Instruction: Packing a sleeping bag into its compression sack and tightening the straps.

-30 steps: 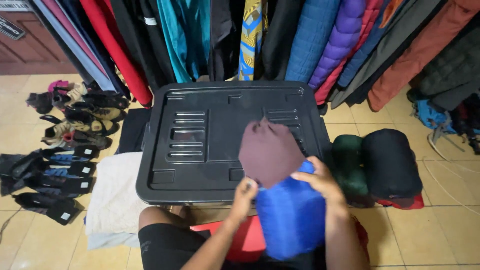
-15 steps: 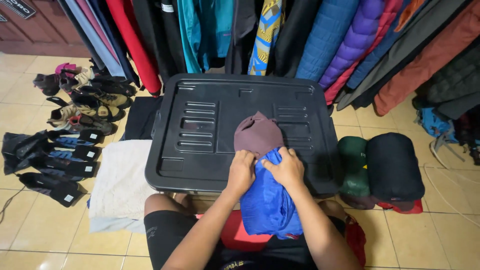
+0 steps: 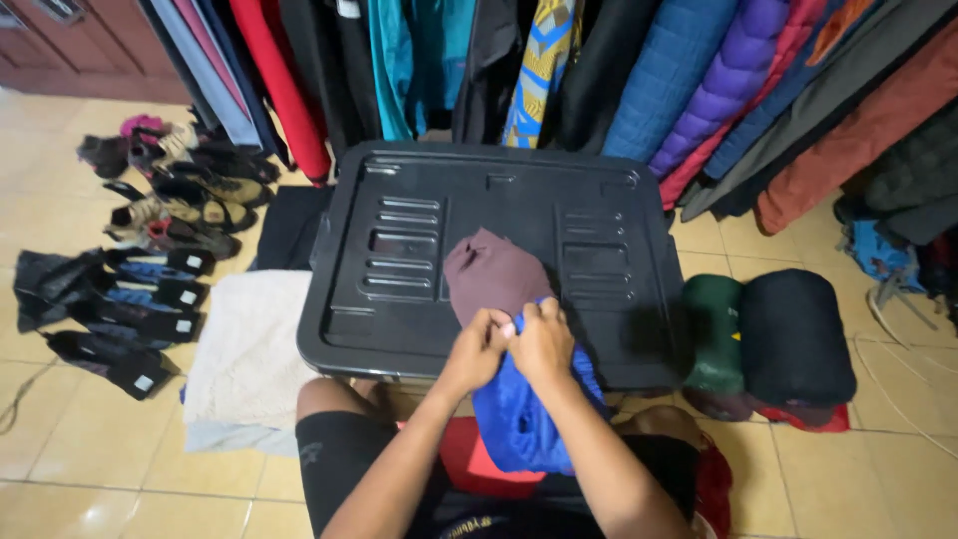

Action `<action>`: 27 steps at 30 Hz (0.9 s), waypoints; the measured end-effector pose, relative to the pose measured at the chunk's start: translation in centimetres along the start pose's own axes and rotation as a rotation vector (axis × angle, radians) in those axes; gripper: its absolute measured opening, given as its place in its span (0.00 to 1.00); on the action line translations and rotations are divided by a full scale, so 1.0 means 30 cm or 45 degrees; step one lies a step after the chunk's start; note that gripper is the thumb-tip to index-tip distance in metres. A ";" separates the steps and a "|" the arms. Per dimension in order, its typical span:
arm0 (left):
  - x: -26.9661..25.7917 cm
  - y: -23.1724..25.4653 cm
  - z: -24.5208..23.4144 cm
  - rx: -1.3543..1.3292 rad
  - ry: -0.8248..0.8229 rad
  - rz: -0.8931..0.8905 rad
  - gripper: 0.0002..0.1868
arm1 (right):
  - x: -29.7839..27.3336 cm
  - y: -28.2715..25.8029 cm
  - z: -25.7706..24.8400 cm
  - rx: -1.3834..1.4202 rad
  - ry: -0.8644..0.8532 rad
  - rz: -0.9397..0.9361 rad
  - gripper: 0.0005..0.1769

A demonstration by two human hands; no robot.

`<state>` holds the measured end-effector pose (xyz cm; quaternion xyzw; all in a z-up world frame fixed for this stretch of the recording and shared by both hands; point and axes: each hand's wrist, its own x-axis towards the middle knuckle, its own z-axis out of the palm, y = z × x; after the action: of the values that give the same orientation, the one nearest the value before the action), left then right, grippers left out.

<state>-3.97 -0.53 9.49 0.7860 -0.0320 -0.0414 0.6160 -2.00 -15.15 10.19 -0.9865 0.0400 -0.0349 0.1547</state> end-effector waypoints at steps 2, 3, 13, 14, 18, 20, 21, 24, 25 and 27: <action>-0.012 0.019 -0.002 0.021 0.045 -0.080 0.10 | -0.018 0.005 0.030 0.015 0.035 -0.053 0.25; -0.022 0.050 -0.010 0.082 0.127 -0.041 0.08 | -0.021 0.016 0.042 0.070 0.025 -0.085 0.26; -0.009 0.141 0.039 0.283 0.239 -0.148 0.15 | 0.050 0.127 0.003 0.988 -0.206 0.102 0.21; -0.001 0.119 0.047 0.281 0.243 -0.147 0.15 | 0.057 0.112 0.000 0.985 -0.206 0.098 0.21; -0.054 0.060 0.073 0.415 0.242 -0.057 0.13 | 0.005 0.020 -0.039 0.635 -0.019 0.222 0.17; -0.090 0.060 0.075 0.394 0.254 0.016 0.13 | -0.010 0.000 -0.016 0.608 0.078 0.209 0.16; -0.107 0.060 0.068 0.433 0.353 0.137 0.14 | -0.011 0.009 0.032 0.603 0.199 0.133 0.18; -0.148 0.000 0.072 0.469 0.508 0.340 0.14 | -0.034 0.035 0.026 0.702 0.195 0.095 0.18; -0.155 -0.028 0.072 0.472 0.559 0.423 0.14 | -0.040 0.039 0.000 0.809 0.068 0.137 0.16; -0.150 -0.073 0.064 0.460 0.599 0.452 0.13 | -0.045 0.111 -0.047 1.067 0.007 0.058 0.16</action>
<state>-8.66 -1.40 7.02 0.8525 -0.0324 0.2552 0.4550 -3.70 -18.63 10.42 -0.8370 0.0444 -0.0473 0.5433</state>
